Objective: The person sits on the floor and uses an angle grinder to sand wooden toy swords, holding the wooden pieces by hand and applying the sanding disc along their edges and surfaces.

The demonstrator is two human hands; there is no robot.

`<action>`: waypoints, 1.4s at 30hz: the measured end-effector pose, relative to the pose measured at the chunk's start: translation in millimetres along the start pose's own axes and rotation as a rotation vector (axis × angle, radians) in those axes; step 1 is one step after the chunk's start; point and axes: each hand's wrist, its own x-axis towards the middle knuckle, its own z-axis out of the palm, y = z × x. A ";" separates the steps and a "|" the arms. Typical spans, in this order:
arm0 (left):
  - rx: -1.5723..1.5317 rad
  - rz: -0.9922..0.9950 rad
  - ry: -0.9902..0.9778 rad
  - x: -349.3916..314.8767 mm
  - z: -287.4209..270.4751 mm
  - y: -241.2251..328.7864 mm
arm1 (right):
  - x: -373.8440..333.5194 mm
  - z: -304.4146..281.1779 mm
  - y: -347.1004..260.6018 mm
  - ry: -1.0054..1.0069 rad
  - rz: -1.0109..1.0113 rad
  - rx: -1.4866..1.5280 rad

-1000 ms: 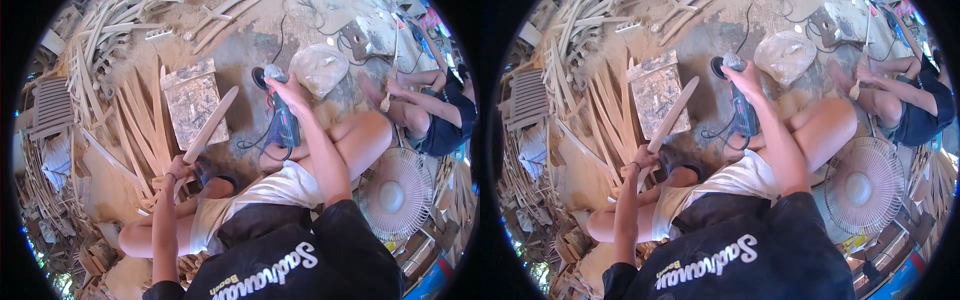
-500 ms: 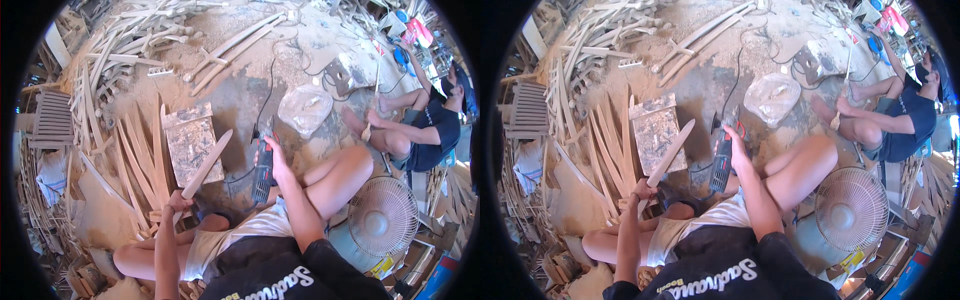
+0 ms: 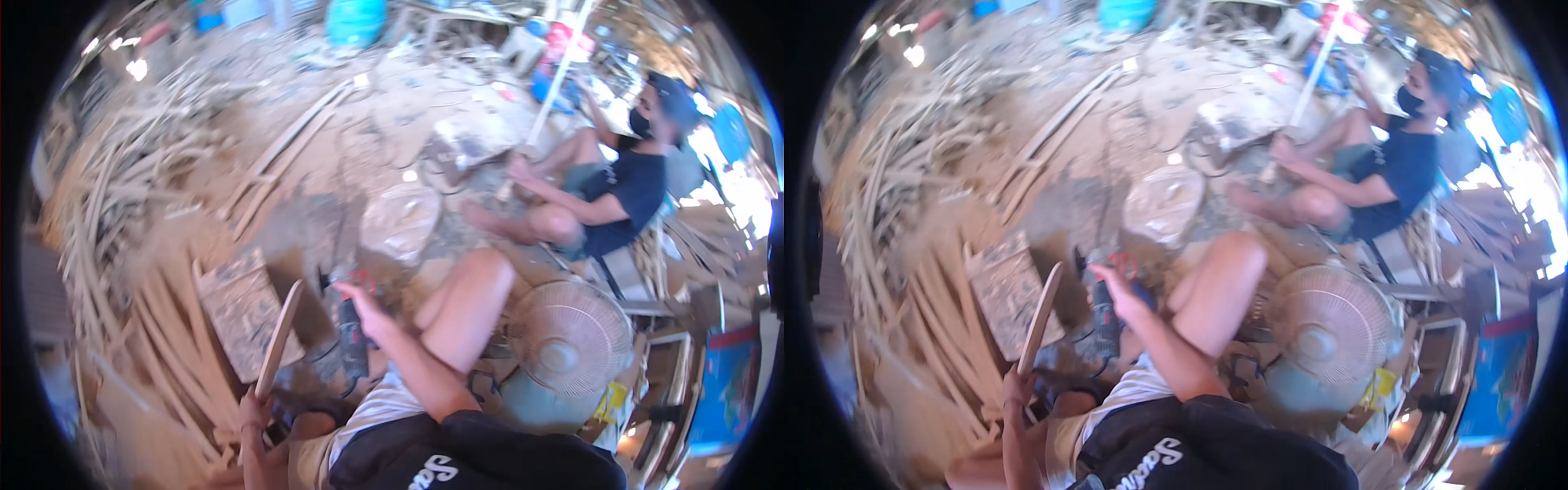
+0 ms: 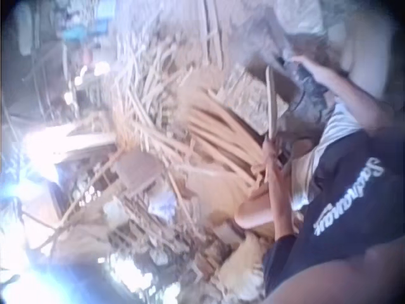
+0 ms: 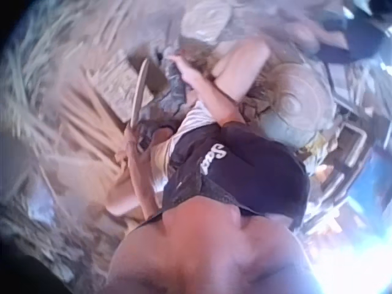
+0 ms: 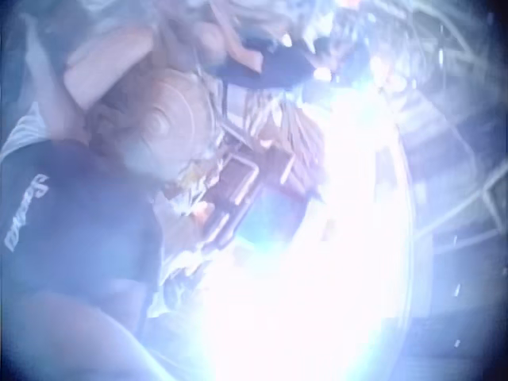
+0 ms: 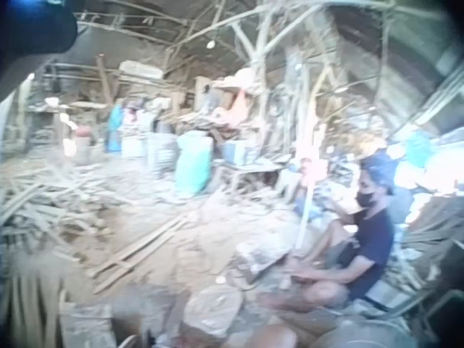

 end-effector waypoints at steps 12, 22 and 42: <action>0.261 0.035 0.182 -3.1 27.8 20.3 | -51.6 31.5 -25.6 -0.083 -0.276 -0.244; 0.162 0.034 0.248 14.7 22.5 13.5 | -151.5 68.4 -107.7 0.007 -0.686 -0.663; 0.247 0.307 0.458 -22.8 -0.8 -20.6 | -110.4 51.9 -123.7 0.082 -0.728 -0.904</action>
